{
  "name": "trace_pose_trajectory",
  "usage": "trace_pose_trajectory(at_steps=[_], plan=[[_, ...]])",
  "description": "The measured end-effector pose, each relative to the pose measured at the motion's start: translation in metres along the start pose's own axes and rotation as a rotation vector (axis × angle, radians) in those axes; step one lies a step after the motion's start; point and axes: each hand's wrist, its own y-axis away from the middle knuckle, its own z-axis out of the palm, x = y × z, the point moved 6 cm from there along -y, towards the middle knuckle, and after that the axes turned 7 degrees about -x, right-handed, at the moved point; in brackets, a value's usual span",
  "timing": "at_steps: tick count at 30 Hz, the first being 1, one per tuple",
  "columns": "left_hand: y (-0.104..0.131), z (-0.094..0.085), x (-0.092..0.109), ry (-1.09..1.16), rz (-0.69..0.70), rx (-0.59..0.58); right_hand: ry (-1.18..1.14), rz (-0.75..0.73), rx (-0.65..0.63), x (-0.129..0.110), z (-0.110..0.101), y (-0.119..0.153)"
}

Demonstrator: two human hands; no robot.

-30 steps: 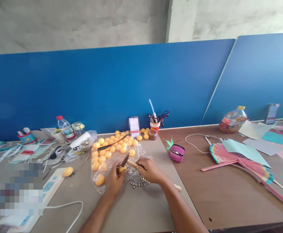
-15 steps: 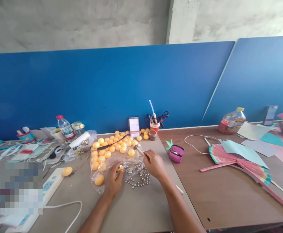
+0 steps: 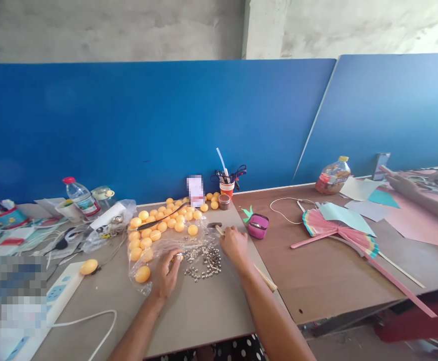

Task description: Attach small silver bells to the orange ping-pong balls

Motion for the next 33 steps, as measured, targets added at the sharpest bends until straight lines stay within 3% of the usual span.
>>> trace_pose_trajectory(at_steps=[6, 10, 13, 16, 19, 27, 33], plan=[[-0.001, 0.003, 0.003, 0.023, 0.025, -0.046, 0.027, 0.025, -0.058, 0.001, 0.007, -0.001], [-0.002, 0.002, 0.005, 0.033, 0.035, -0.055, -0.117, -0.019, 0.066, -0.004, -0.003, 0.001], [-0.002, 0.003, 0.006, 0.036, 0.029, -0.084, -0.329, -0.282, 0.072, -0.025, -0.008, 0.009], [-0.002, 0.002, 0.006, 0.032, 0.004, -0.057, -0.42, -0.617, -0.15, -0.054, -0.002, 0.028], [-0.001, 0.0, 0.004, 0.024, -0.014, -0.006, -0.313, -0.756, -0.249, -0.071, 0.003, 0.045], [-0.001, 0.003, 0.002, 0.009, -0.022, 0.02, -0.032, -0.746, -0.186, -0.083, 0.012, 0.056], [0.001, 0.003, 0.001, -0.012, -0.037, 0.023, -0.083, -0.734, -0.155, -0.086, 0.016, 0.057]])
